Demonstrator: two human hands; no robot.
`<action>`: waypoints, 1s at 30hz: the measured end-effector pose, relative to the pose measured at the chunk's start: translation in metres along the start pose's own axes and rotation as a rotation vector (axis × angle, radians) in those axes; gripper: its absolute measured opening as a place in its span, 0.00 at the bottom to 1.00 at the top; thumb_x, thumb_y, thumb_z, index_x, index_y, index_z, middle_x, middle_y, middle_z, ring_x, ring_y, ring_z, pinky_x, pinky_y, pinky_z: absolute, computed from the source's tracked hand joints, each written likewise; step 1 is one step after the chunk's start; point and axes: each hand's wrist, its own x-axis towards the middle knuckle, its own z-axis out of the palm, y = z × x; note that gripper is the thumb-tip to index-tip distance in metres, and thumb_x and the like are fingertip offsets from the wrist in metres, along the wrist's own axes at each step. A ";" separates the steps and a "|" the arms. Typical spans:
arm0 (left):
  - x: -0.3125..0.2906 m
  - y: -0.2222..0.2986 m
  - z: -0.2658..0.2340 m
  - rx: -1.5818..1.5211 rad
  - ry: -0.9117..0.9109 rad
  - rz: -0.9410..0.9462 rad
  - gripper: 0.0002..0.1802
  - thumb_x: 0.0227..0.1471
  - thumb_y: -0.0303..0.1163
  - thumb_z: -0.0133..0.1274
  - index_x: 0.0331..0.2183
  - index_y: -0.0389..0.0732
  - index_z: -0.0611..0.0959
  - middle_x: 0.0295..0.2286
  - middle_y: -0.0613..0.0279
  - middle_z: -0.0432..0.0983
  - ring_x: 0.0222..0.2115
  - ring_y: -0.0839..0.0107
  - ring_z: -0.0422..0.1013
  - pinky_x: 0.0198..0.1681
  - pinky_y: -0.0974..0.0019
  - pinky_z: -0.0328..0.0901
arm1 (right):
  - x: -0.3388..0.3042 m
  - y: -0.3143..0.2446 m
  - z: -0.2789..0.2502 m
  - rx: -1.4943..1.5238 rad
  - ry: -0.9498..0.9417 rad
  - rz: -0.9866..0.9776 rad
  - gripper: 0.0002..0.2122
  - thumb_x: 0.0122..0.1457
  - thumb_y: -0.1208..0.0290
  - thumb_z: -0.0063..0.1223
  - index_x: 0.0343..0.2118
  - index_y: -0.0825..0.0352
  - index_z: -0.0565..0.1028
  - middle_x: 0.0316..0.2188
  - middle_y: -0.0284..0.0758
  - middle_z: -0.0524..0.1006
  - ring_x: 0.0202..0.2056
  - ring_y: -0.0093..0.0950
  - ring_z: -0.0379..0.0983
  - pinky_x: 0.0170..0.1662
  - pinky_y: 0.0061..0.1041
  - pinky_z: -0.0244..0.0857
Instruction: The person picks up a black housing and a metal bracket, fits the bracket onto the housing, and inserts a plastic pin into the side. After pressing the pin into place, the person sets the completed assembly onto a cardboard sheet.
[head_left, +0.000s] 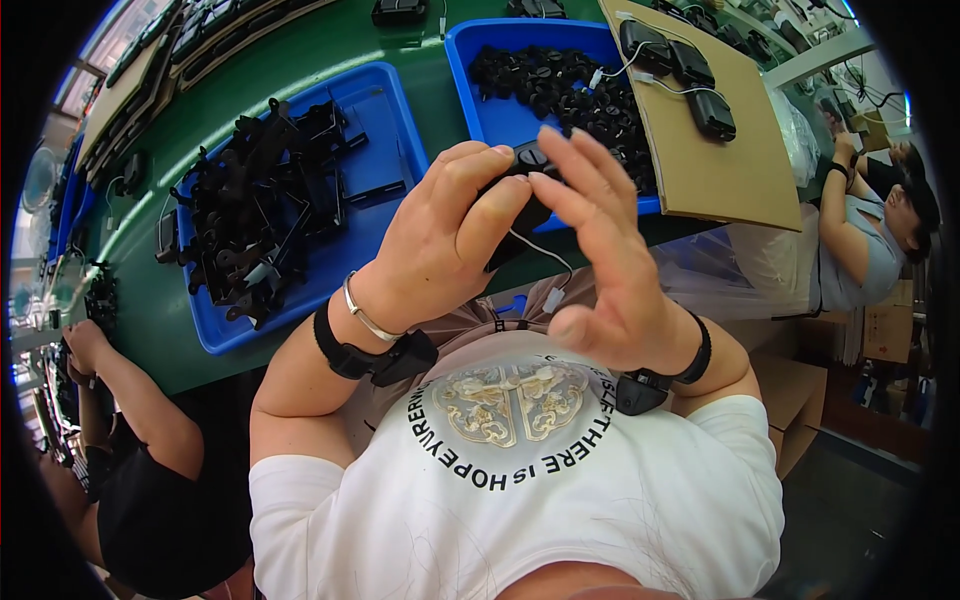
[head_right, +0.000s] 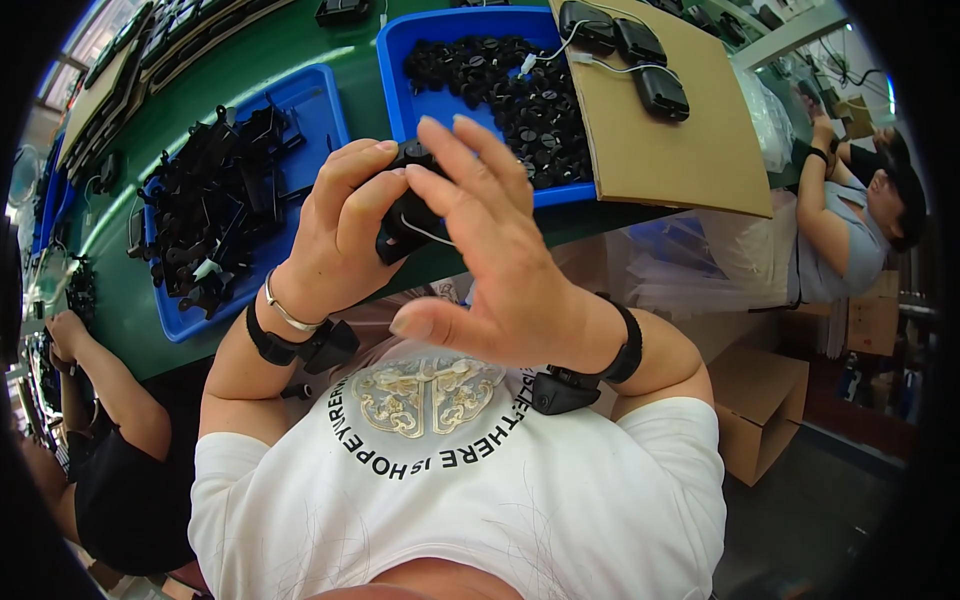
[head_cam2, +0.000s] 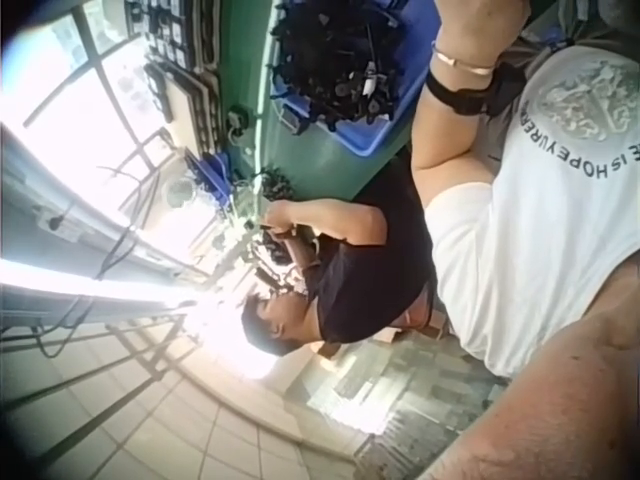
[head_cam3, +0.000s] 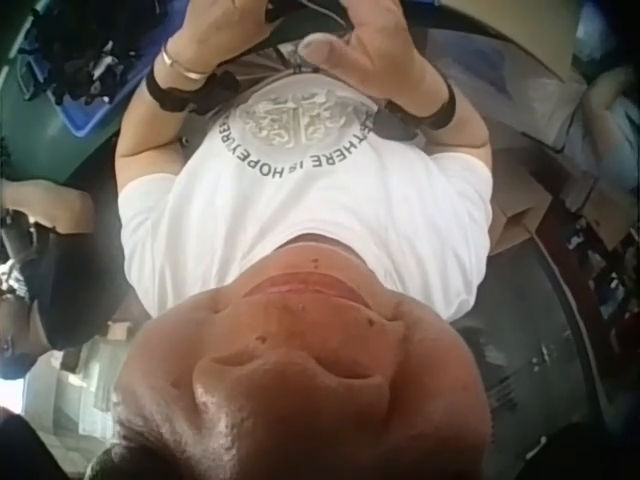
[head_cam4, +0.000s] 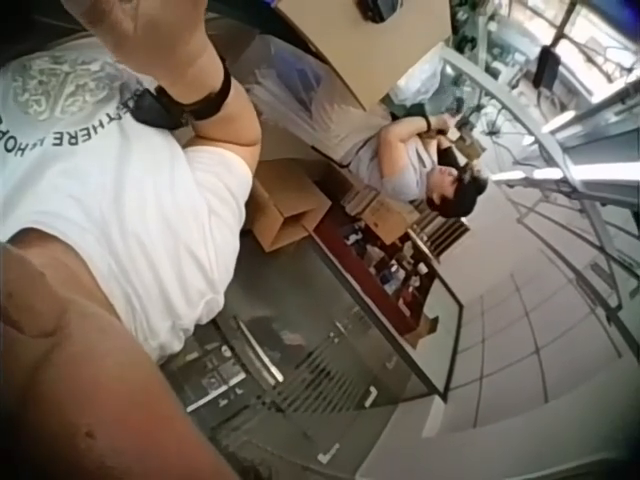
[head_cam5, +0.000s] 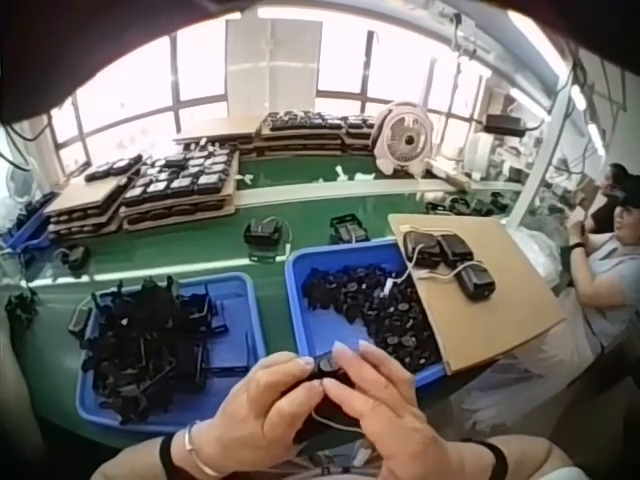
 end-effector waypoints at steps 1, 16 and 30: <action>0.001 0.001 0.000 -0.006 0.003 0.007 0.29 0.28 0.21 0.60 0.39 0.35 0.71 0.39 0.49 0.64 0.37 0.49 0.67 0.39 0.58 0.67 | 0.000 0.003 0.001 -0.001 0.001 0.002 0.37 0.52 0.44 0.48 0.49 0.79 0.63 0.54 0.55 0.58 0.57 0.49 0.49 0.58 0.41 0.43; -0.001 -0.001 -0.002 -0.014 -0.052 -0.011 0.31 0.28 0.24 0.63 0.40 0.35 0.70 0.39 0.48 0.64 0.38 0.49 0.67 0.40 0.57 0.67 | -0.005 0.005 0.015 -0.074 0.075 0.052 0.37 0.53 0.43 0.45 0.49 0.80 0.62 0.54 0.55 0.58 0.57 0.50 0.49 0.58 0.41 0.42; -0.001 -0.001 -0.001 -0.023 -0.039 -0.002 0.32 0.28 0.23 0.63 0.40 0.36 0.70 0.40 0.49 0.64 0.38 0.49 0.67 0.40 0.58 0.67 | -0.001 0.009 0.007 -0.066 0.020 0.066 0.38 0.52 0.42 0.45 0.48 0.81 0.63 0.54 0.53 0.58 0.57 0.48 0.49 0.58 0.41 0.41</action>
